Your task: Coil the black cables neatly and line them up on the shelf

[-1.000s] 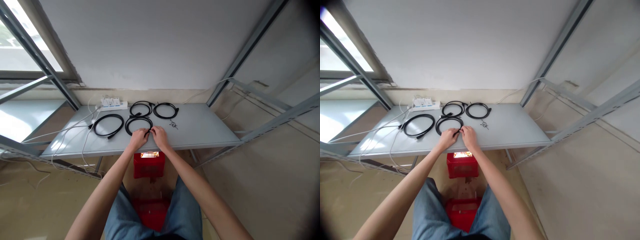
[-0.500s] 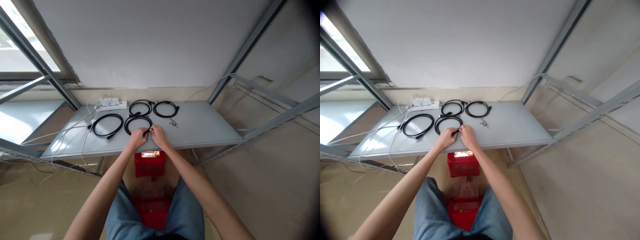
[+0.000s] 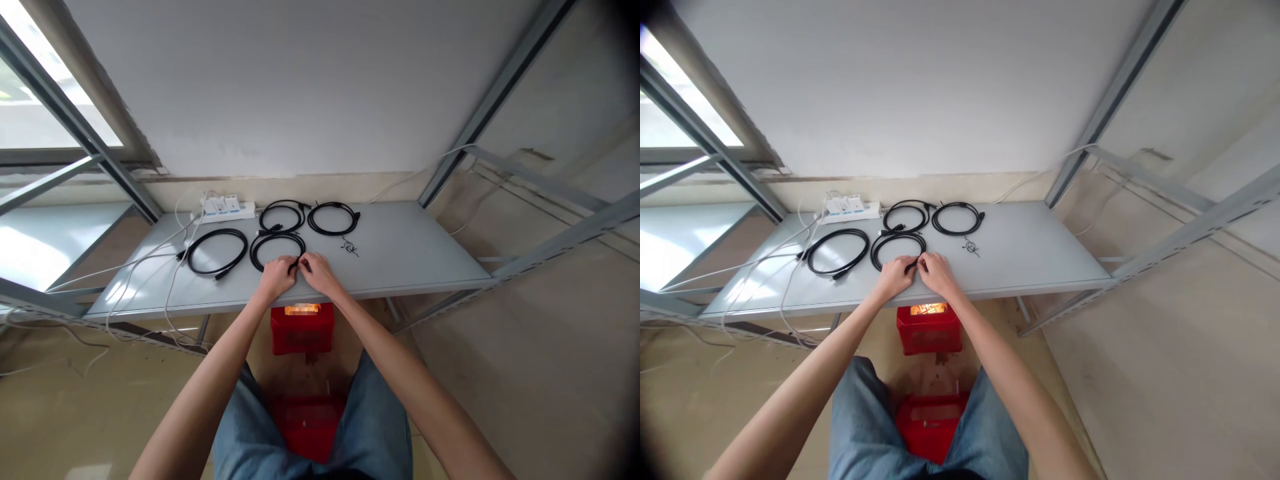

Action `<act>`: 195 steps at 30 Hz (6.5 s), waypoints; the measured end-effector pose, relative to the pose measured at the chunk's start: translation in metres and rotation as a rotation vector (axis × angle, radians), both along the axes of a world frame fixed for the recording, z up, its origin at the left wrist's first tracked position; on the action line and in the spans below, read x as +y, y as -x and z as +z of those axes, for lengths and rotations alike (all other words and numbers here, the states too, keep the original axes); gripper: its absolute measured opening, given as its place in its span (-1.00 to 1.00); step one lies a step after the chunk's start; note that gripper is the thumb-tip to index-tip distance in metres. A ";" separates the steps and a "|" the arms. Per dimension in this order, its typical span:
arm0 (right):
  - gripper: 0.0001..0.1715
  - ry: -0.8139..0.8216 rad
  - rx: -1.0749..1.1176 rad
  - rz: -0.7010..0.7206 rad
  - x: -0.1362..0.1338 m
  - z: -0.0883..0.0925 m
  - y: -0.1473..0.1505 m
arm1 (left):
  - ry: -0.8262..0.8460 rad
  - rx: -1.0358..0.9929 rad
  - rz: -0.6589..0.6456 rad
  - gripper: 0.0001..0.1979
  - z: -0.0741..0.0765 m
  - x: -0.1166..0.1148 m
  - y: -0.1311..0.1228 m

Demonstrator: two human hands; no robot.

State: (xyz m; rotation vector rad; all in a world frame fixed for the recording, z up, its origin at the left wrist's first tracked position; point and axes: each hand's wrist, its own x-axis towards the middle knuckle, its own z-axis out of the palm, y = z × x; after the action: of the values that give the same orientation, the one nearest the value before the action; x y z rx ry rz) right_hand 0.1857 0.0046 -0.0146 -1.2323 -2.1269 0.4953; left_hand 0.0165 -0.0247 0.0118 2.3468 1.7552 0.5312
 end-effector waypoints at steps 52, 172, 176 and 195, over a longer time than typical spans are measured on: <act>-0.77 -0.176 -0.148 -0.088 -0.016 0.012 0.004 | 0.018 -0.016 0.008 -0.62 -0.001 0.000 0.000; -0.56 -0.298 -0.198 0.014 -0.015 0.003 0.003 | 0.058 0.067 0.072 -0.68 0.005 0.001 -0.003; -0.53 -0.282 -0.153 0.059 -0.014 0.004 0.002 | 0.049 0.059 0.068 -0.66 0.004 0.001 -0.002; -0.54 -0.285 -0.147 0.088 -0.012 0.005 0.000 | 0.058 0.027 0.104 -0.70 0.000 0.004 0.000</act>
State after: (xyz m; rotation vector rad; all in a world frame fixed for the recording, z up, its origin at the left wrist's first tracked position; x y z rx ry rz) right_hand 0.1854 -0.0078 -0.0096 -1.0444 -2.2879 0.1331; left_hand 0.0165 -0.0212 0.0123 2.2437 1.8867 0.4594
